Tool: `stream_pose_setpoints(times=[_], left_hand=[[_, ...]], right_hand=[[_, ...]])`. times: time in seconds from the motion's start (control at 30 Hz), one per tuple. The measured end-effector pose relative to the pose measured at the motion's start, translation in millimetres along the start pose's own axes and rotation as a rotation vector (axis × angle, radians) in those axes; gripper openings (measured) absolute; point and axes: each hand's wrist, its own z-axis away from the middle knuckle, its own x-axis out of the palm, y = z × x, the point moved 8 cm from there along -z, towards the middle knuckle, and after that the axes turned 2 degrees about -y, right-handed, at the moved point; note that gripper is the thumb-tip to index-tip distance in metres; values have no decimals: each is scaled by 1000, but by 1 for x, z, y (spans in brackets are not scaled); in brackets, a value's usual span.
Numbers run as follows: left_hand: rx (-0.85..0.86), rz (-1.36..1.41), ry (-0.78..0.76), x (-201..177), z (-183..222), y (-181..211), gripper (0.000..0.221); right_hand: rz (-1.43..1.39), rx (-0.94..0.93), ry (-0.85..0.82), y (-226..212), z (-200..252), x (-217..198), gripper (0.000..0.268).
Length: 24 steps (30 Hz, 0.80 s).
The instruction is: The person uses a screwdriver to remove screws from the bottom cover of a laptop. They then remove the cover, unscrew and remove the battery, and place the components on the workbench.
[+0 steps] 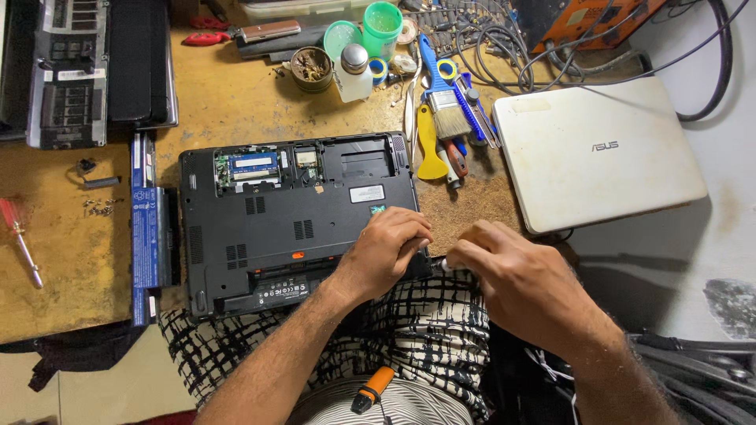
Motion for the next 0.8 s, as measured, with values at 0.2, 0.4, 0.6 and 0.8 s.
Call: stream_pose_setpoints(times=[0.2, 0.4, 0.6, 0.8], left_hand=[[23, 21, 23, -2, 0, 1, 13], [7, 18, -1, -3, -1, 2, 14], [-28, 99, -36, -11, -4, 7, 10], [-47, 91, -48, -17, 7, 9, 16]], right_hand=[[17, -6, 49, -3, 2, -7, 6], [84, 79, 33, 5, 1, -1, 11], [11, 50, 52, 6, 4, -4, 6], [-25, 68, 120, 11, 13, -23, 8]])
